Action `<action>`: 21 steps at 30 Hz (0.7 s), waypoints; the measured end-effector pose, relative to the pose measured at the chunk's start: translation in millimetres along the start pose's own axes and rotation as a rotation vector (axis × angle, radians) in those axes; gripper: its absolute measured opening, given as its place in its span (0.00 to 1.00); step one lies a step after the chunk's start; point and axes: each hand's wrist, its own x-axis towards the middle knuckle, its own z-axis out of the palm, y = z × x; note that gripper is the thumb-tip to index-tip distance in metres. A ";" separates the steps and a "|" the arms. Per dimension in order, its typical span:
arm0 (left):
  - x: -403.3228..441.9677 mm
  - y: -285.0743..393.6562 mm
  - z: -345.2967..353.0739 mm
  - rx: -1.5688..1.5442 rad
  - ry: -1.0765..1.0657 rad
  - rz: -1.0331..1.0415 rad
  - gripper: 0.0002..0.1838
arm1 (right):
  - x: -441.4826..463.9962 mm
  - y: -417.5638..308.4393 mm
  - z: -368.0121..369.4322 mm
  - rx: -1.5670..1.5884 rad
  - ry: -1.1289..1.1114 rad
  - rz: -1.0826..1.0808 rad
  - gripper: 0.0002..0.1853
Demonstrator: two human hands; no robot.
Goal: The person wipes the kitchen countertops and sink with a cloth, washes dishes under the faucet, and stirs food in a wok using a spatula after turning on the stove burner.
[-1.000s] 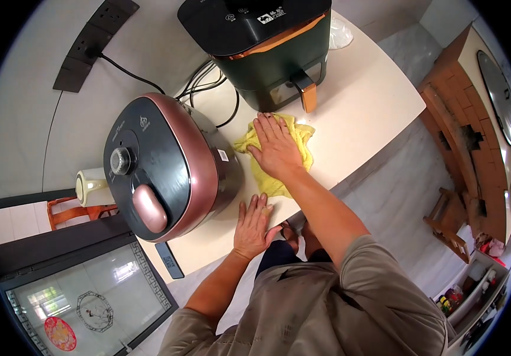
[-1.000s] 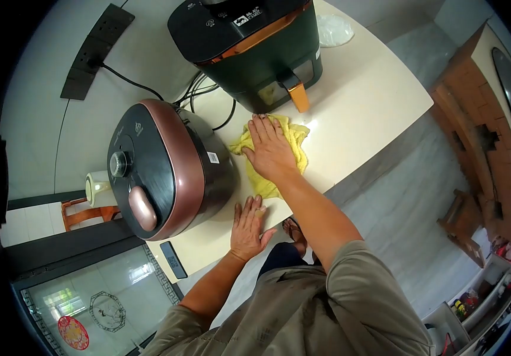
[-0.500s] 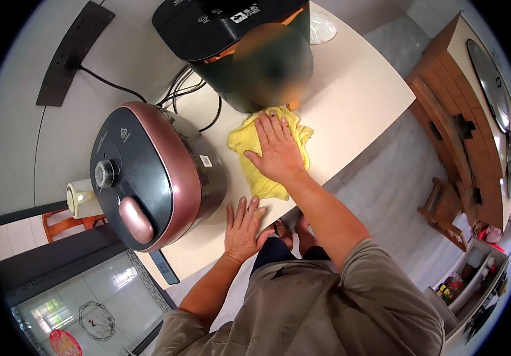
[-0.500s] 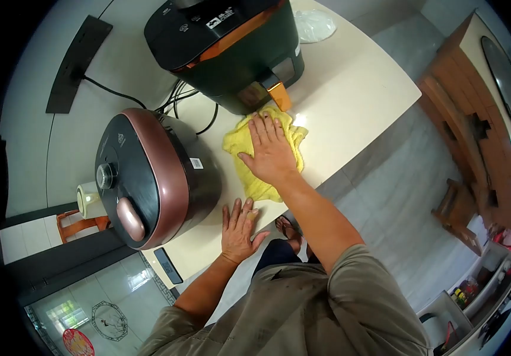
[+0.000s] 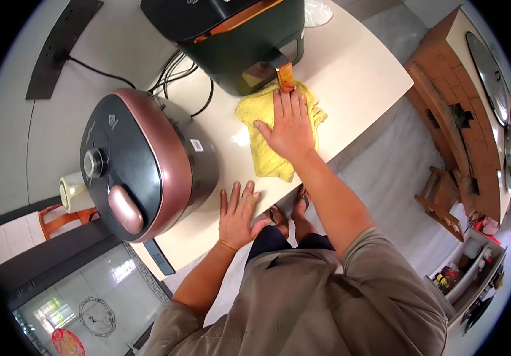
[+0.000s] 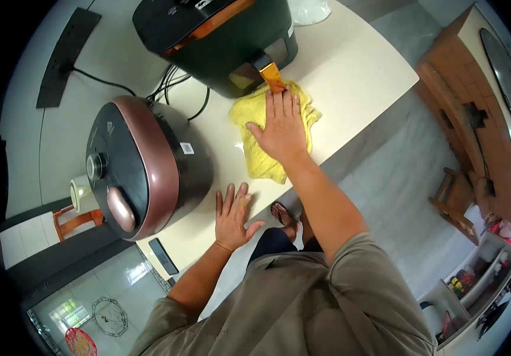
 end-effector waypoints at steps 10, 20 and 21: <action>-7.9 -12.5 5.1 -0.277 0.218 -0.012 0.44 | -19.9 -17.7 1.7 0.018 0.003 -0.049 0.47; -7.4 -13.7 5.3 -0.475 0.447 0.048 0.35 | -106.2 -90.7 -27.3 0.324 -0.036 -0.173 0.46; -5.5 -9.0 0.2 -0.549 0.483 0.018 0.33 | -115.0 -92.6 -30.9 0.331 -0.061 -0.196 0.47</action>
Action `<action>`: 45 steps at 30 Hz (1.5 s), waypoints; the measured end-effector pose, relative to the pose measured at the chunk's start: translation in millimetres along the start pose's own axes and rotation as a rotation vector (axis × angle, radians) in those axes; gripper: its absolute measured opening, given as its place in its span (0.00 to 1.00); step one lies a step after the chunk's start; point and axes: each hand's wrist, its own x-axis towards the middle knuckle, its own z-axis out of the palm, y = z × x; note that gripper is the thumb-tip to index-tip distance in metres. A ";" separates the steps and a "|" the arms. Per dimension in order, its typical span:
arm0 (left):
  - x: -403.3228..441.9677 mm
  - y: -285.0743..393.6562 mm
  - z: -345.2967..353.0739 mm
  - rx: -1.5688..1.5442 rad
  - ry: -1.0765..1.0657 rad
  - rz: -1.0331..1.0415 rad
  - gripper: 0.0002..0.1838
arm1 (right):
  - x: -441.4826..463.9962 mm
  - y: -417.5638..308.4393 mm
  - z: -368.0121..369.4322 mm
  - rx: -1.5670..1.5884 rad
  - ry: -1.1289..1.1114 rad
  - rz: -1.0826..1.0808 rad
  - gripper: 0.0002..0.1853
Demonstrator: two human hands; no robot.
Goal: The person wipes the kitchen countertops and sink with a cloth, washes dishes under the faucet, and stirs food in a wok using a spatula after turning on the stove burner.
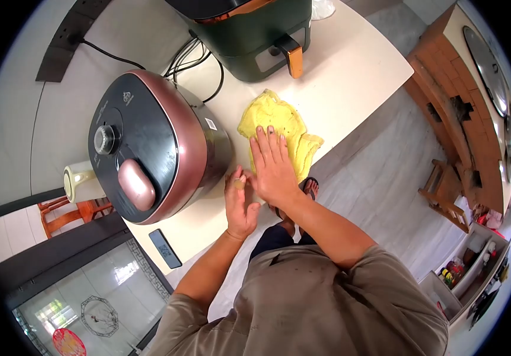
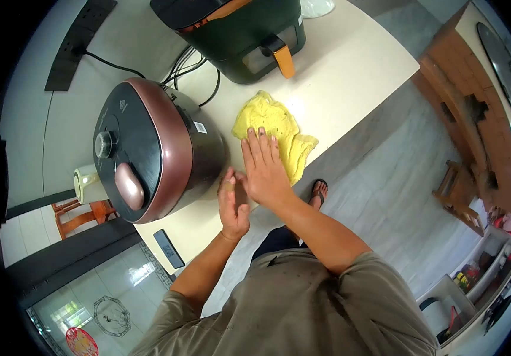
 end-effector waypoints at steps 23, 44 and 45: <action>172.9 -17.5 108.0 0.613 -0.378 -0.231 0.53 | -37.4 83.1 -31.3 -0.030 -0.315 -0.324 0.43; 314.5 20.4 272.3 0.619 -0.256 -0.201 0.51 | 25.0 274.2 -152.5 -0.049 -0.380 -0.396 0.44; 321.9 18.9 277.7 0.624 -0.236 -0.204 0.51 | 31.3 279.8 -158.6 -0.055 -0.386 -0.389 0.45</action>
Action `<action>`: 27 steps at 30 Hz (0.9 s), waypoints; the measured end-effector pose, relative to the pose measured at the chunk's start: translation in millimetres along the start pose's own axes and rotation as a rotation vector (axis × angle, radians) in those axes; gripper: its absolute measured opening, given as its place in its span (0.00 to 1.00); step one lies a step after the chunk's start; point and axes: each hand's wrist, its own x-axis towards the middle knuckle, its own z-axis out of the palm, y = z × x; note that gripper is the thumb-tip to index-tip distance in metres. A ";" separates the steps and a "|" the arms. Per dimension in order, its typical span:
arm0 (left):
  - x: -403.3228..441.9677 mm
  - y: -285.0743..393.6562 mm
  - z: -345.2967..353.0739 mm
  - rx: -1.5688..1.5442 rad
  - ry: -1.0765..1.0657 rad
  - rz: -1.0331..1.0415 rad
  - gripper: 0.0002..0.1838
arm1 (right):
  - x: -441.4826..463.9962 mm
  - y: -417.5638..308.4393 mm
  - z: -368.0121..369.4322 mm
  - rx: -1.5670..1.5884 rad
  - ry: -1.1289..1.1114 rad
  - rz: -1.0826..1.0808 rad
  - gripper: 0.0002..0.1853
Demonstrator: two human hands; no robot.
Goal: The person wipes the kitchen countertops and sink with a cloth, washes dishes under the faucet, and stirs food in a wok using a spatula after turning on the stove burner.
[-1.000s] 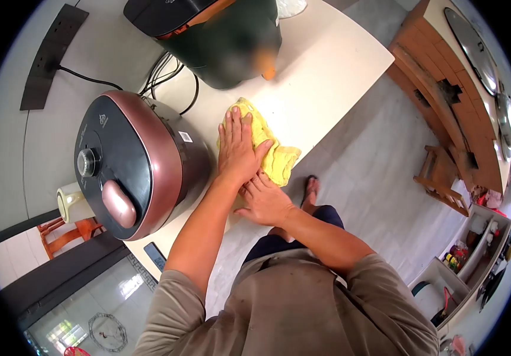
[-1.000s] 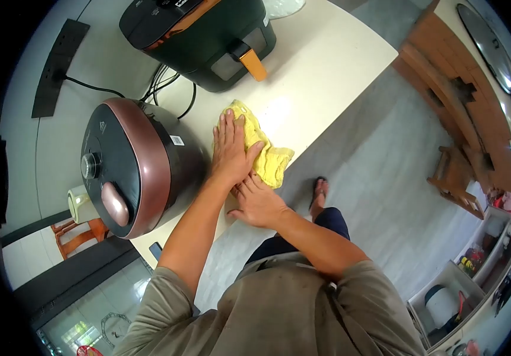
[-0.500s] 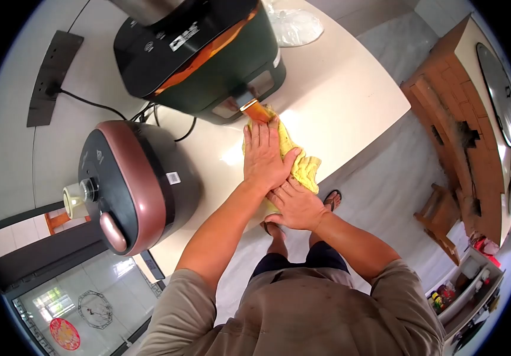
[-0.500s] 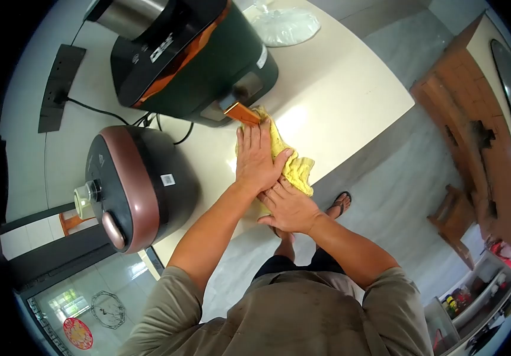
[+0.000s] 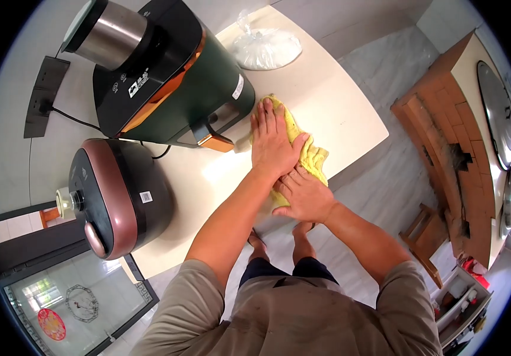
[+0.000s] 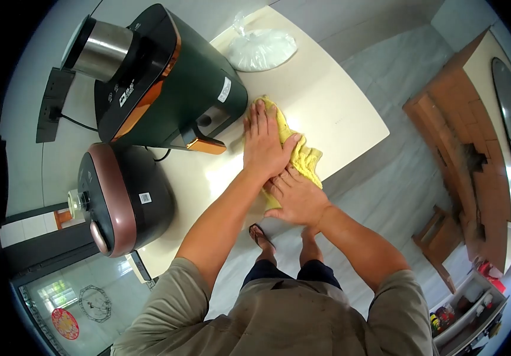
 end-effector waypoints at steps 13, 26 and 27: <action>97.9 24.6 18.9 0.040 -0.138 0.269 0.44 | 20.7 41.4 -22.8 0.054 0.108 0.269 0.52; 110.7 56.1 15.1 -0.334 -0.317 0.651 0.27 | -14.1 62.2 -20.8 -0.112 0.156 0.385 0.43; 110.7 56.2 14.8 -0.409 -0.354 0.639 0.27 | -19.7 67.2 -21.9 -0.146 0.212 0.380 0.41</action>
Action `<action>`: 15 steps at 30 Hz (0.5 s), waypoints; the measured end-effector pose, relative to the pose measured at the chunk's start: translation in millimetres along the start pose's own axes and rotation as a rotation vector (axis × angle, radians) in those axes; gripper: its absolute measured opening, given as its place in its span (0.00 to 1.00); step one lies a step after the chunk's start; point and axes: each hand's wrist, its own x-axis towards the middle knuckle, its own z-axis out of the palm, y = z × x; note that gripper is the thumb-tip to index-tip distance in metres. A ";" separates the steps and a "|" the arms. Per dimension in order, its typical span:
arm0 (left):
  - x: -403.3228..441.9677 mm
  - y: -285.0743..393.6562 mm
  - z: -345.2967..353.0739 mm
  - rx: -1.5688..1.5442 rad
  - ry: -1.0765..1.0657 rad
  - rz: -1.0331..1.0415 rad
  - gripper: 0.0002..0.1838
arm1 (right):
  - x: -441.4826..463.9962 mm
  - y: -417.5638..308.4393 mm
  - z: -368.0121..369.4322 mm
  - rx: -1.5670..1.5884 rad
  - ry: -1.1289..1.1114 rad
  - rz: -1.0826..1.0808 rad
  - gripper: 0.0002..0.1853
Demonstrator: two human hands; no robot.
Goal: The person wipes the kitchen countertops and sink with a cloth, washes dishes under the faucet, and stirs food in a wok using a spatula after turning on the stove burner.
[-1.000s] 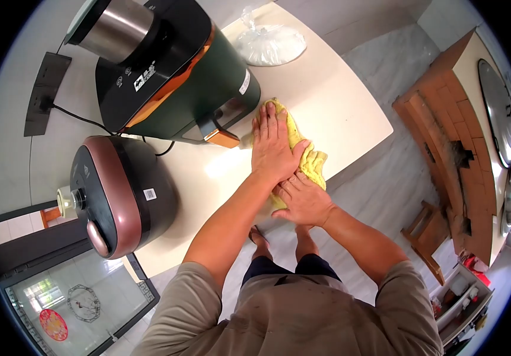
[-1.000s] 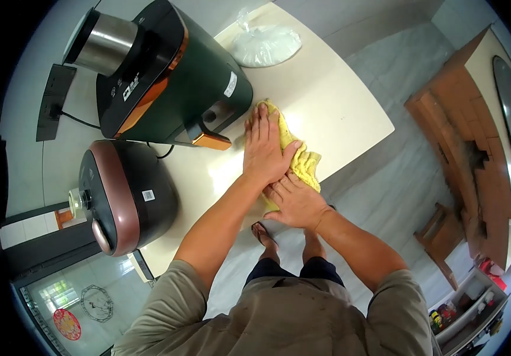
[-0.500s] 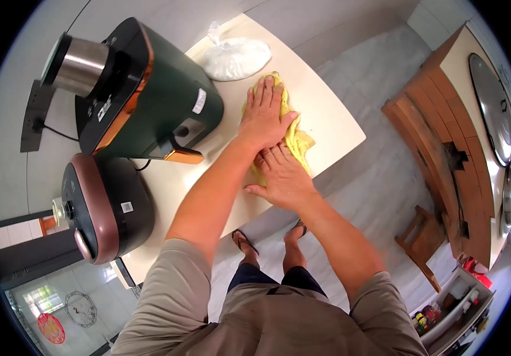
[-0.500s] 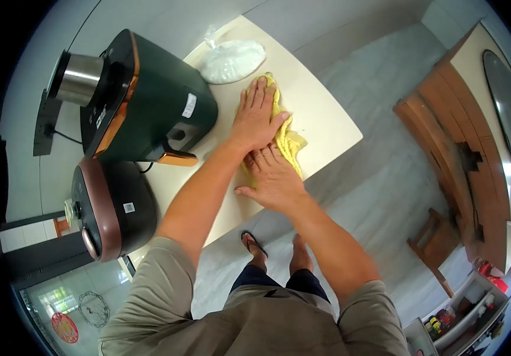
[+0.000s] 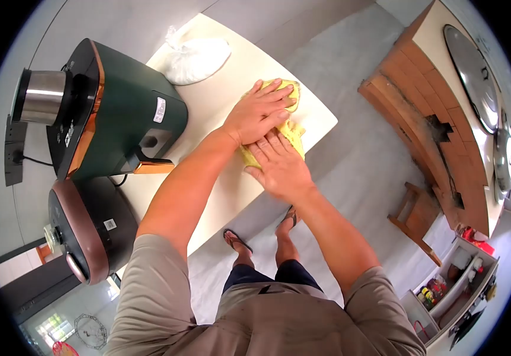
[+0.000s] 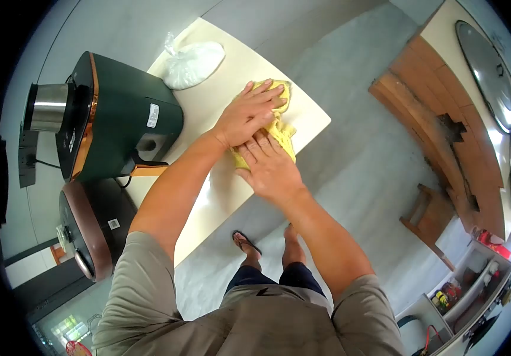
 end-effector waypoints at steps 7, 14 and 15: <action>-6.0 18.3 15.9 -0.368 0.166 -0.047 0.30 | -9.6 46.1 -17.4 0.139 0.245 -0.024 0.21; -19.9 28.4 27.8 -0.530 0.532 -0.016 0.30 | -14.4 36.4 -20.6 0.195 0.513 -0.056 0.23; -27.7 32.6 23.0 -0.612 0.606 -0.085 0.29 | -11.0 30.6 -23.9 0.138 0.552 0.054 0.26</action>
